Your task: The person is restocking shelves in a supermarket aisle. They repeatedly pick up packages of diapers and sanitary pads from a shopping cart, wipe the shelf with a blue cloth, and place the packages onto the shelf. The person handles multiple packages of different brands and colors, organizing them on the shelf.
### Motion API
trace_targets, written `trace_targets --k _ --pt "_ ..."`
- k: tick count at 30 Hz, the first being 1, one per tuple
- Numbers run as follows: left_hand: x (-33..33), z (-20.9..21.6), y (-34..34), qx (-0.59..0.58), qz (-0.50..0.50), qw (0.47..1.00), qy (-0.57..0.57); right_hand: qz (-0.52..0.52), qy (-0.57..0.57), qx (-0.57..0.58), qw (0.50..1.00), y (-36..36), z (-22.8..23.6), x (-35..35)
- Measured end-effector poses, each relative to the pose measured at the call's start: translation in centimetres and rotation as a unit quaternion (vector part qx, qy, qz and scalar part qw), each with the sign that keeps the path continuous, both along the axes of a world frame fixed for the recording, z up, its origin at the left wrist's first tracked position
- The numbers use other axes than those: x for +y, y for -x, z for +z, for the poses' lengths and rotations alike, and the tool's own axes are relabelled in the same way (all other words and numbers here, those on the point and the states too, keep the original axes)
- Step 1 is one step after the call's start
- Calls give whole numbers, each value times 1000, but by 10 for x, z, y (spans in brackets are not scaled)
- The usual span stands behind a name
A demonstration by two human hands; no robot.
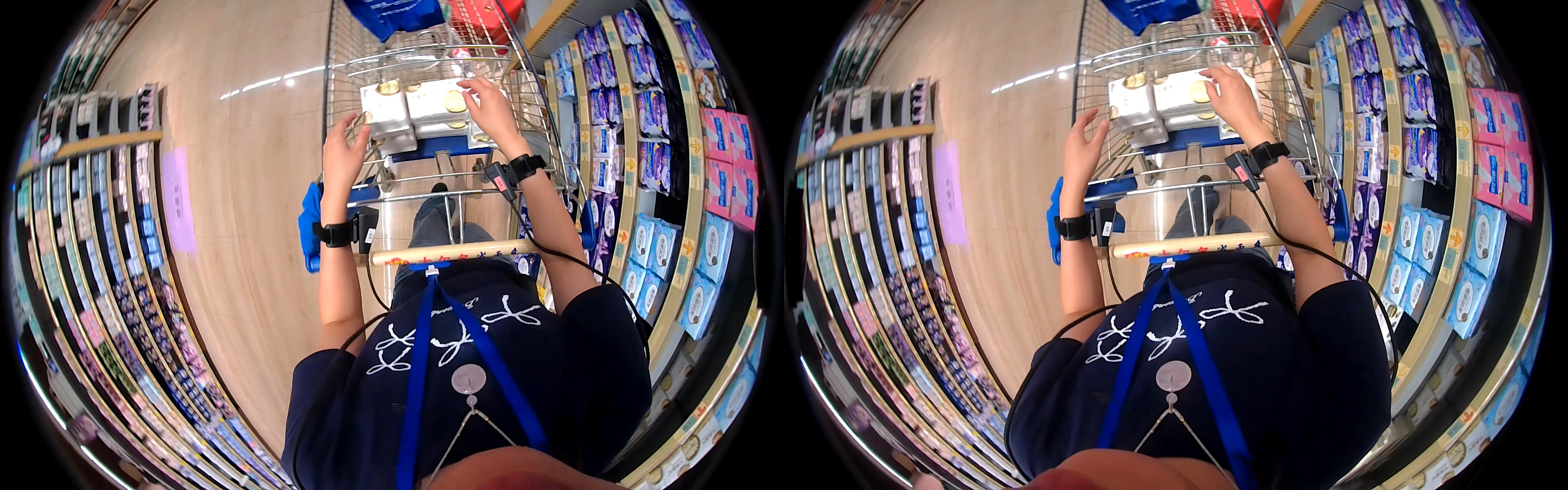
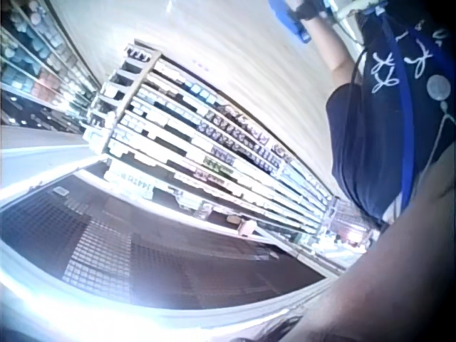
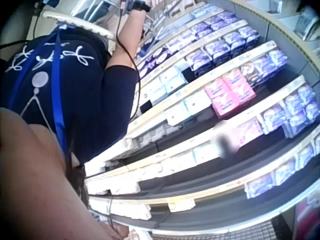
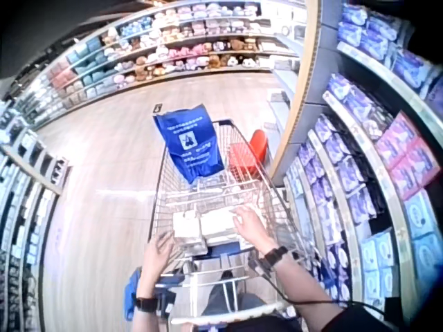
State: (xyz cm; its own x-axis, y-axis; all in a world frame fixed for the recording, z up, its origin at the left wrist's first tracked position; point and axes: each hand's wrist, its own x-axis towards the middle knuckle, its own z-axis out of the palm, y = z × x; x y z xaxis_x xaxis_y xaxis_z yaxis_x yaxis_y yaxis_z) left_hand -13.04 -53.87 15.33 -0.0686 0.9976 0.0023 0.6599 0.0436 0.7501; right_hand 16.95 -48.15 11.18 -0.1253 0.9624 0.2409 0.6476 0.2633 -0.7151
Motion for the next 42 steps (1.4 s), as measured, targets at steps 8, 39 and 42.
trace_targets --k 8,39,42 --pt "-164 59 42 -10 128 991 -25 136 21 64 988 40 5 -92" --pt "-340 128 69 -16 -158 970 -186 223 139 291 920 148 133 -346" --pt "-318 138 43 -120 -314 941 -49 150 32 428 891 116 176 -369"
